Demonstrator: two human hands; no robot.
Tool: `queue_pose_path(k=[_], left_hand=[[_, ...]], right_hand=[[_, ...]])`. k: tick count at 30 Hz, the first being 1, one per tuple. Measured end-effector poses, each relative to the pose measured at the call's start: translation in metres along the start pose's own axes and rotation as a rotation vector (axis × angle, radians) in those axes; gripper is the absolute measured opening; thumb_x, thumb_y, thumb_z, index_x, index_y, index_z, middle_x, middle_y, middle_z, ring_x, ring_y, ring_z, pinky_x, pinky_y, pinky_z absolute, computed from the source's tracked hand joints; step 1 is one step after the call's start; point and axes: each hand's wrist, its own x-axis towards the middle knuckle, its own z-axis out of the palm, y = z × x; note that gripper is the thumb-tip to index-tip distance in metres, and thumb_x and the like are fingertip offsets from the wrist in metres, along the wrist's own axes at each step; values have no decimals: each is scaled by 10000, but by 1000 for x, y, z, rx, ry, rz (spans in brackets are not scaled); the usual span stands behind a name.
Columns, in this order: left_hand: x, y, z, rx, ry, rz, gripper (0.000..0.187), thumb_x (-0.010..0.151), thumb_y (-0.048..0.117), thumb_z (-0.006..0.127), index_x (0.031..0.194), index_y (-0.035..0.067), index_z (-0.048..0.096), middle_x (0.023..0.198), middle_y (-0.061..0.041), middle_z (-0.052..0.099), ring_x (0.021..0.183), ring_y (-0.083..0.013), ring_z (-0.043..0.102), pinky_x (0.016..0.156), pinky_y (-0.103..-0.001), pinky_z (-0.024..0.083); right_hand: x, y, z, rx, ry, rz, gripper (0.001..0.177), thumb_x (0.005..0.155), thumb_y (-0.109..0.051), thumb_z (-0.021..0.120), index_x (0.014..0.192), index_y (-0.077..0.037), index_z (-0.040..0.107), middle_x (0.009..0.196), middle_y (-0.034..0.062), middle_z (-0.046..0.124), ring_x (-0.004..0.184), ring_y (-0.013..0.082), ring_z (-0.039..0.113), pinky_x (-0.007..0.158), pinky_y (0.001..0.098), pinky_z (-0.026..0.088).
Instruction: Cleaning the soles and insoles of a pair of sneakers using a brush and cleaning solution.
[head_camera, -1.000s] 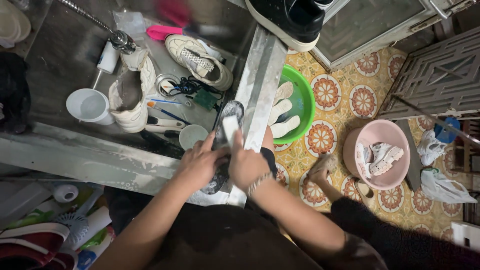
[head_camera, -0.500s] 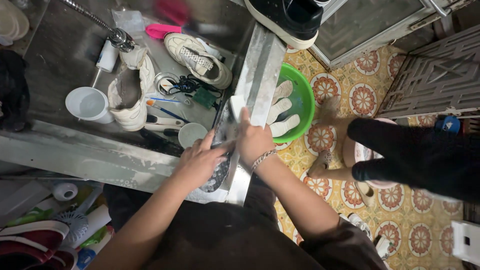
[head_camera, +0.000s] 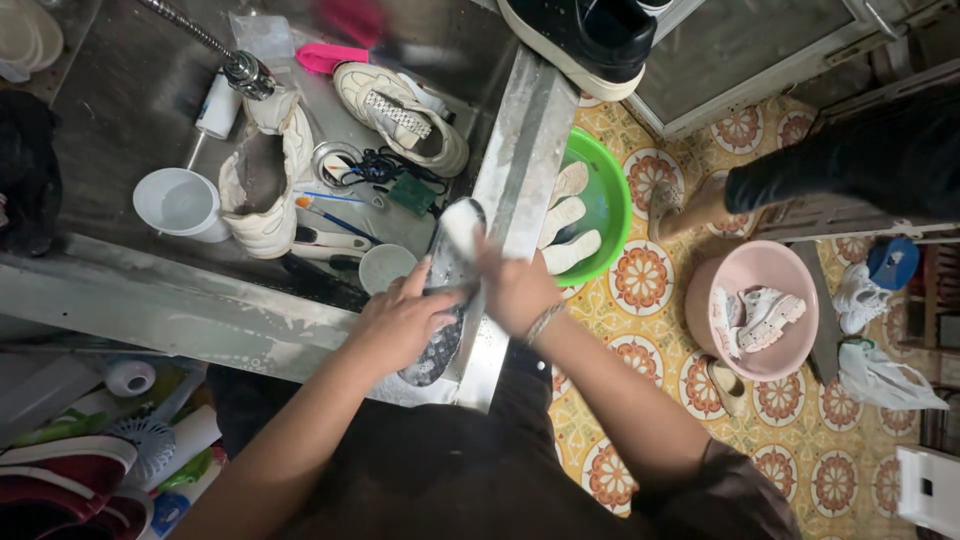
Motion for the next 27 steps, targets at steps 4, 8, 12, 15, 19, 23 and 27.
queue_pose_path(k=[4,8,12,15,19,23,27], left_hand=[[3,-3,2,-53,54,46,448,927,298,629,1368,375,617,1553,-234,378,1194,-429,567,927,-499,500],[3,-8,8,11,35,52,426,938,306,631,1357,384,627,1529,-239,412,1211,-426,565,947,-496,496],[-4,3,0,-3,157,-7,387,921,354,670,1307,374,672,1447,-183,518,1149,-396,608,896,-486,517],[-10,-1,7,-18,262,-33,394,882,315,698,1276,309,681,1393,-100,604,1139,-326,662,881,-437,558],[-12,4,-2,-96,217,-83,405,864,376,732,1262,321,679,1368,-76,614,1071,-319,671,820,-433,559],[-11,1,2,-39,259,6,418,856,331,725,1268,291,665,1378,-105,603,1087,-335,667,808,-440,562],[-12,3,-4,-87,120,-47,410,898,336,700,1296,282,623,1376,-80,608,1101,-330,663,821,-448,558]], right_hand=[[7,12,-3,147,-521,503,514,1024,-253,562,1518,-121,515,882,232,750,783,399,720,731,514,560],[6,19,-10,119,-336,127,680,762,-164,653,1435,-160,552,914,149,752,788,341,744,786,568,561],[15,28,-19,30,-458,308,591,928,-219,654,1506,-199,531,845,171,747,718,368,716,620,507,555],[-3,12,-12,157,-364,108,759,732,-158,678,1476,-124,532,820,157,739,707,341,723,638,462,580],[9,27,-19,98,-444,104,733,753,-186,691,1467,-155,530,812,143,748,643,334,716,571,472,564],[-2,28,-10,76,-419,90,643,881,-230,670,1504,-162,527,861,143,755,681,332,720,607,466,574],[5,37,-15,137,-386,62,658,813,-216,690,1458,-196,559,932,143,755,644,338,717,588,471,586]])
